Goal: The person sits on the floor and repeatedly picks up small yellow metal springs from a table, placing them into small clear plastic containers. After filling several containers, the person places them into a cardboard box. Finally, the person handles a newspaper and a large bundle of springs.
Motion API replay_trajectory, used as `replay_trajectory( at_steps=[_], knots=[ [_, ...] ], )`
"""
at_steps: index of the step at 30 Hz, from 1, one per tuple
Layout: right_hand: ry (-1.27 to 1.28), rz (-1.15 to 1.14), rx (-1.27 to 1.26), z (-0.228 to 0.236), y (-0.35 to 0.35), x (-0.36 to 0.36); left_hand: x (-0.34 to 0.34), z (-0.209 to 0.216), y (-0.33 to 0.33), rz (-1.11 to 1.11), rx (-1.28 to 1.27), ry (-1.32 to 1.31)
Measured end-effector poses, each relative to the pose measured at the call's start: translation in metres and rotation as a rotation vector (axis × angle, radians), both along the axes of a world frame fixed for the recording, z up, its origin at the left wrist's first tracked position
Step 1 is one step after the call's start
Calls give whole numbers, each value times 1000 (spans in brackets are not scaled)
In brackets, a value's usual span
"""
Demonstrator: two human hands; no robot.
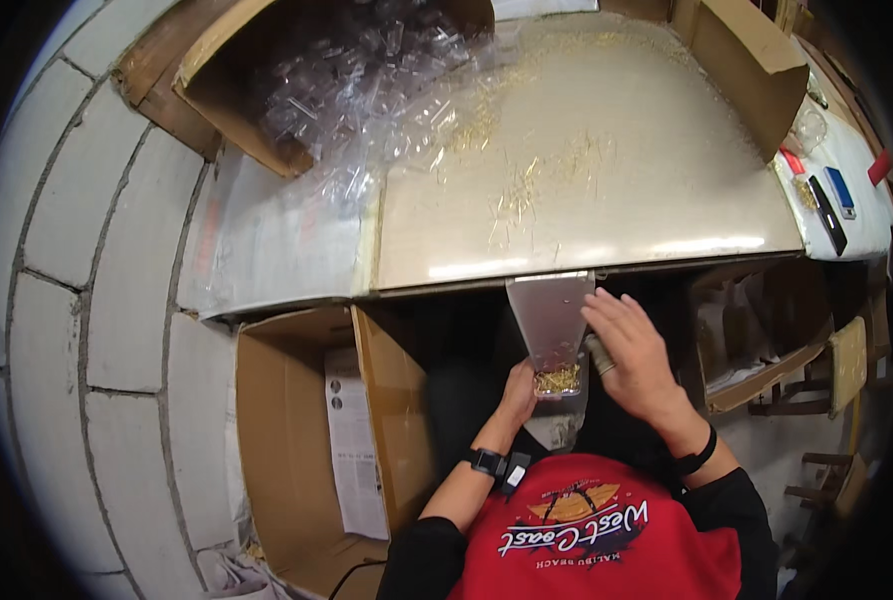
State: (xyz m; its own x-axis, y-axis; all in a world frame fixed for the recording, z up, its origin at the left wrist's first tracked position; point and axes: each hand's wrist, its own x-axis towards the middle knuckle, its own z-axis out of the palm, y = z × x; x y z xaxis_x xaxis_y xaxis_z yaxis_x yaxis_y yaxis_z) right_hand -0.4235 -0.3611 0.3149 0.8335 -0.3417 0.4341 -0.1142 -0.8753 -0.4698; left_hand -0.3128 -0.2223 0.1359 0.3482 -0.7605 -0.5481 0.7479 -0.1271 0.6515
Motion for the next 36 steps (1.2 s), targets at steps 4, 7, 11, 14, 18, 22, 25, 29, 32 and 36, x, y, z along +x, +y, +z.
replay_trajectory(
  at_steps=[4,7,11,14,18,22,25,29,32,36],
  knots=[
    [21,-20,82,-11,-6,-16,-1,8,8,-72,20,7],
    [44,3,209,-28,-2,-28,-3,17,19,-74,29,50],
    [169,88,350,-39,3,-34,0,14,39,-142,-33,83],
    [231,128,484,-40,8,-31,13,36,47,-252,2,16],
    [178,139,894,-69,19,-6,24,78,37,-257,-34,-108],
    [204,114,1121,-59,23,17,23,109,27,-234,-92,-188],
    [47,68,1023,-44,21,20,17,119,23,-185,-30,-241],
    [27,256,685,-26,6,20,15,124,20,-119,39,-282],
    [118,371,438,-5,4,22,20,133,17,-94,-14,-169],
    [-74,287,475,13,1,25,27,152,19,-28,-130,-119]
  ],
)
